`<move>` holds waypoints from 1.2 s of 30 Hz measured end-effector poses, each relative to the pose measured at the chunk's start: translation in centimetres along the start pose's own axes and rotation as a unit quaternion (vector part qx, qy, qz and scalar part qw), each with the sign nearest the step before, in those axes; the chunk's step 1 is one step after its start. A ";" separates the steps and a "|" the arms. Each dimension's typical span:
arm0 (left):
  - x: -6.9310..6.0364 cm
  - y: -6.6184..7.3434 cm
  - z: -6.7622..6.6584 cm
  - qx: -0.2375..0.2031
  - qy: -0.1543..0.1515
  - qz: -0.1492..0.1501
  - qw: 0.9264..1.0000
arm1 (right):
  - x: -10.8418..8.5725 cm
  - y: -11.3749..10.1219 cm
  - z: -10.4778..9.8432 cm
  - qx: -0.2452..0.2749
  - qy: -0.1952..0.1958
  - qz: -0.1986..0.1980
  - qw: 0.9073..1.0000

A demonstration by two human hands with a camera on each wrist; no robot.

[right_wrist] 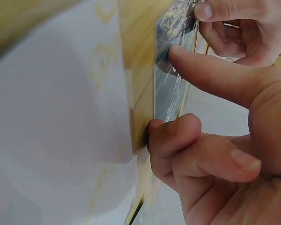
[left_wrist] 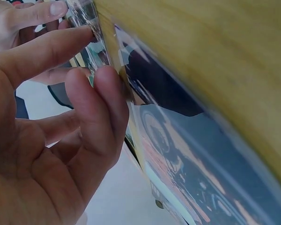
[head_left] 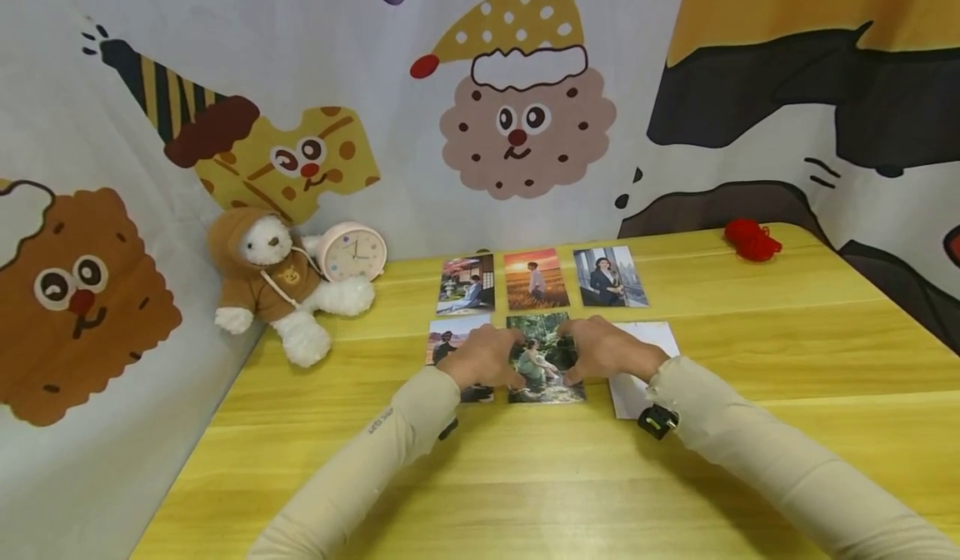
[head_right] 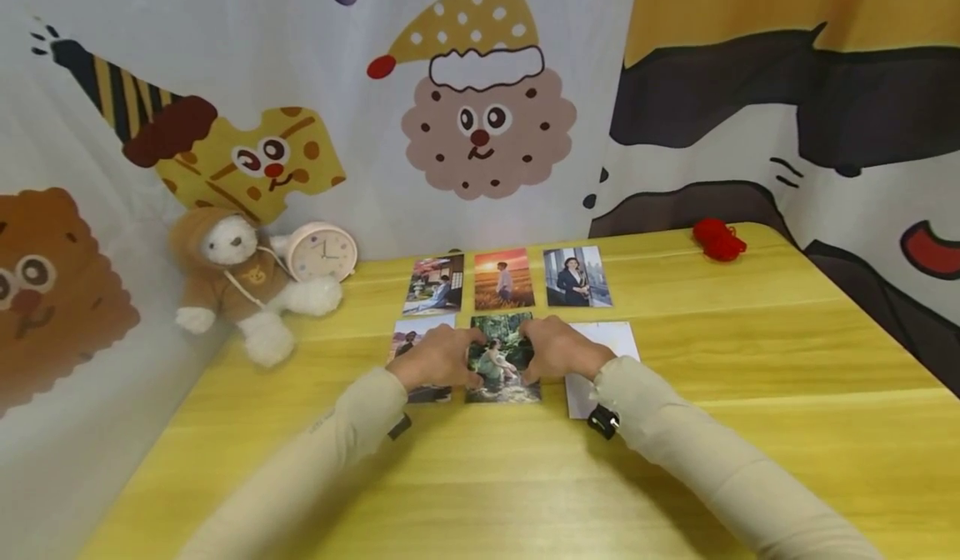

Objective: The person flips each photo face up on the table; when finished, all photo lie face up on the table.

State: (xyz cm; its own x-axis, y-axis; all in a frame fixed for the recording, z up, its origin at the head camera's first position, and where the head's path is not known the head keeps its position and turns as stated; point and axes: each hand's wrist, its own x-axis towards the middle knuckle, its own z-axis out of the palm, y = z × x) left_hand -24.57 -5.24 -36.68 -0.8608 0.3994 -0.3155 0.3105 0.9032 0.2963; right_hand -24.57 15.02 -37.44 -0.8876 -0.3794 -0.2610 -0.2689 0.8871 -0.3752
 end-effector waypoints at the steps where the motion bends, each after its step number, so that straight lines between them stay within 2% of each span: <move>1: 0.0 0.0 0.0 -0.001 0.000 -0.001 1.000 | 0.0 0.0 0.0 0.003 0.000 0.001 1.000; 7: 0.1 -0.3 -0.2 0.009 0.003 -0.003 1.000 | 0.2 0.0 -0.2 0.014 0.001 0.000 1.000; 10: 0.0 -0.3 -0.5 0.020 0.006 0.001 1.000 | 0.0 -0.1 -0.5 0.014 0.008 -0.020 1.000; 13: -0.3 -0.3 -1.3 0.010 0.017 0.008 1.000 | -0.6 -0.1 -1.0 0.033 0.032 -0.046 0.998; 15: -0.5 -0.3 -1.8 -0.029 0.031 0.018 0.999 | -1.2 0.1 -1.6 0.045 0.061 -0.063 0.995; 16: -0.7 -0.3 -2.1 -0.070 0.032 0.026 0.997 | -1.5 0.2 -2.0 0.048 0.076 -0.071 0.993; 17: -0.8 -0.2 -2.2 -0.121 0.028 0.040 0.991 | -1.9 0.3 -2.3 0.049 0.091 -0.077 0.992; 18: -0.9 0.0 -2.3 -0.177 0.017 0.058 0.982 | -2.2 0.4 -2.6 0.046 0.104 -0.081 0.990; 19: -1.0 0.2 -2.1 -0.239 -0.002 0.081 0.968 | -2.6 0.6 -3.0 0.040 0.117 -0.084 0.989; 20: -1.1 0.5 -1.9 -0.302 -0.031 0.102 0.947 | -3.0 0.9 -3.2 0.031 0.129 -0.088 0.987; 22: -1.3 1.2 -1.1 -0.417 -0.108 0.136 0.892 | -3.8 1.4 -3.5 0.013 0.146 -0.087 0.985; 23: -1.4 1.7 -0.6 -0.458 -0.142 0.147 0.865 | -4.3 1.8 -3.6 0.006 0.153 -0.084 0.985; 25: -1.5 2.6 0.3 -0.516 -0.193 0.155 0.820 | -5.2 2.6 -3.8 -0.003 0.159 -0.072 0.985; 26: -1.6 3.1 0.8 -0.538 -0.206 0.152 0.803 | -5.7 3.1 -3.8 -0.008 0.159 -0.067 0.985; 27: -1.8 3.7 1.2 -0.556 -0.211 0.147 0.791 | -6.1 3.5 -3.8 -0.012 0.156 -0.056 0.986; 28: -2.0 4.2 1.5 -0.569 -0.211 0.142 0.782 | -6.5 4.0 -3.7 -0.015 0.150 -0.045 0.988; 31: -2.3 5.6 2.4 -0.604 -0.197 0.117 0.763 | -7.8 5.5 -3.1 -0.018 0.132 -0.024 0.991; 36: -2.7 7.6 3.0 -0.631 -0.159 0.083 0.755 | -9.2 6.6 -1.7 -0.012 0.107 0.005 0.994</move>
State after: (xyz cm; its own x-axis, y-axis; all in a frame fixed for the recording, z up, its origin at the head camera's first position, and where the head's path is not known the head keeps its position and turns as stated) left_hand -18.69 1.03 -36.30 -0.6498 0.6890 -0.3210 -0.4003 0.0488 0.9151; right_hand -18.79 24.81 -35.99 -0.9491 -0.3077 -0.0680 -0.2657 0.8975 -0.3520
